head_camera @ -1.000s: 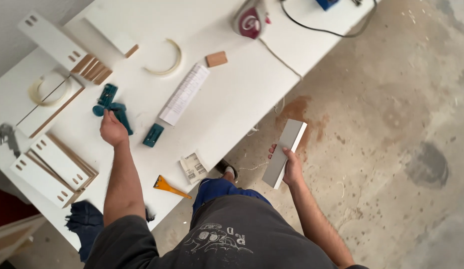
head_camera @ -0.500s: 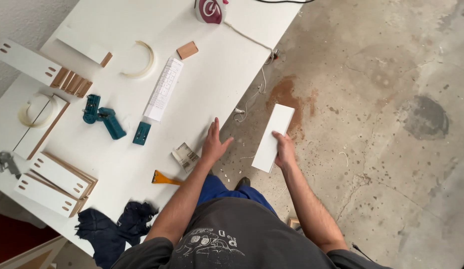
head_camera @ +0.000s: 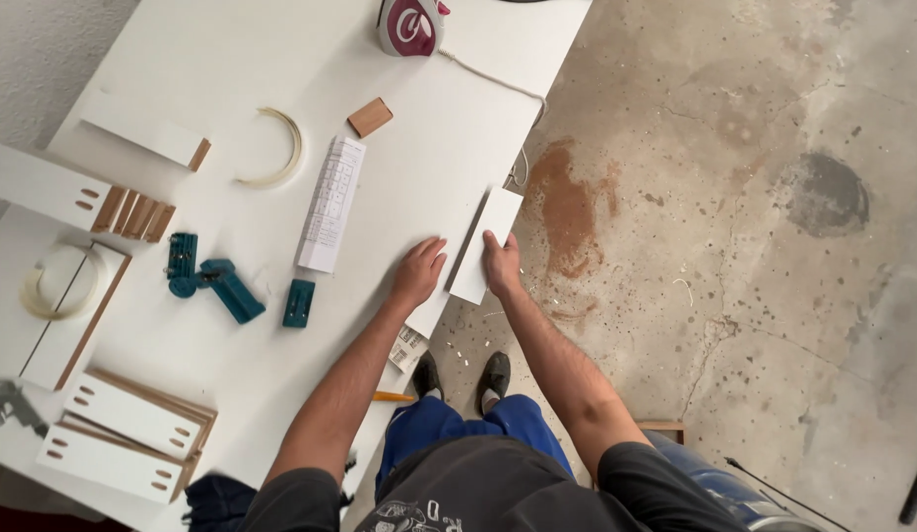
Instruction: The person applies edge banding to a white wooden board. They use an iron to press the banding onto the edge, then use a scraper and a sanding block to trim and smooth the applied edge. The person handles the board, iron, scraper, and sanding block throughout the process.
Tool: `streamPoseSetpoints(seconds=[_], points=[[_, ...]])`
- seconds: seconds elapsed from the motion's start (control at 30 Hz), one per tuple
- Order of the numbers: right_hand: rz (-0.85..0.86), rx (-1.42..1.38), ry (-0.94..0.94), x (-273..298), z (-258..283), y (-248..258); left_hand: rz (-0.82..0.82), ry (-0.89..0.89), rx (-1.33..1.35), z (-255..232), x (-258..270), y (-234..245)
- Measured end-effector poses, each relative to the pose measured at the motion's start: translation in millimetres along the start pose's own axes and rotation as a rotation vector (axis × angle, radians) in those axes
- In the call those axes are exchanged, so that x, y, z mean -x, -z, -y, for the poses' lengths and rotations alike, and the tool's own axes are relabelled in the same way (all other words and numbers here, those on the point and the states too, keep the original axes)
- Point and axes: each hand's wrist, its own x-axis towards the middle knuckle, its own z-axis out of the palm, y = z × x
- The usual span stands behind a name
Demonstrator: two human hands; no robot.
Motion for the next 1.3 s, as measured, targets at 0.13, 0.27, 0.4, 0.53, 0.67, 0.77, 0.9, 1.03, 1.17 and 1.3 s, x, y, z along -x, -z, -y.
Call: streamPoseSetpoints(seconds=[0.13, 0.27, 0.4, 0.53, 0.67, 0.77, 0.9, 1.03, 1.17, 1.3], points=[[-0.058, 0.027, 0.003, -15.7, -16.2, -18.6, 0.042, -0.161, -0.057, -19.7, -51.2, 5.1], [-0.099, 0.177, -0.011, -24.1, -19.2, -27.4, 0.126, -0.174, -0.198, -18.9, -64.3, -27.1], [-0.296, 0.607, 0.240, -53.9, -32.4, -2.3, 0.206, -0.161, -0.235, -26.2, -65.5, -15.0], [0.255, 0.601, 0.411, 54.8, 10.8, -106.8, 0.363, -0.131, -0.365, -22.2, -66.1, -20.9], [1.206, 0.747, 1.047, 119.7, 23.8, -201.6, 0.145, -0.129, -0.285, -11.9, -59.8, -40.6], [1.394, 1.109, 1.583, 116.5, -52.8, -255.7, 0.058, -0.146, -0.291, -11.0, -59.0, -44.1], [1.330, 1.113, 1.779, 75.9, -159.1, -293.9, 0.002, -0.194, -0.297, -2.2, -58.6, -56.3], [1.187, 0.820, 1.146, 94.4, -15.2, -235.5, 0.076, -0.227, -0.216, 0.0, -62.4, -52.5], [0.675, -0.092, 0.348, 48.7, 32.7, -99.3, 0.225, -0.182, -0.187, 12.8, -64.7, -70.6], [0.461, -0.447, 0.127, 48.9, 59.3, 17.4, -0.283, -0.409, -0.146, 23.5, -65.3, -91.9]])
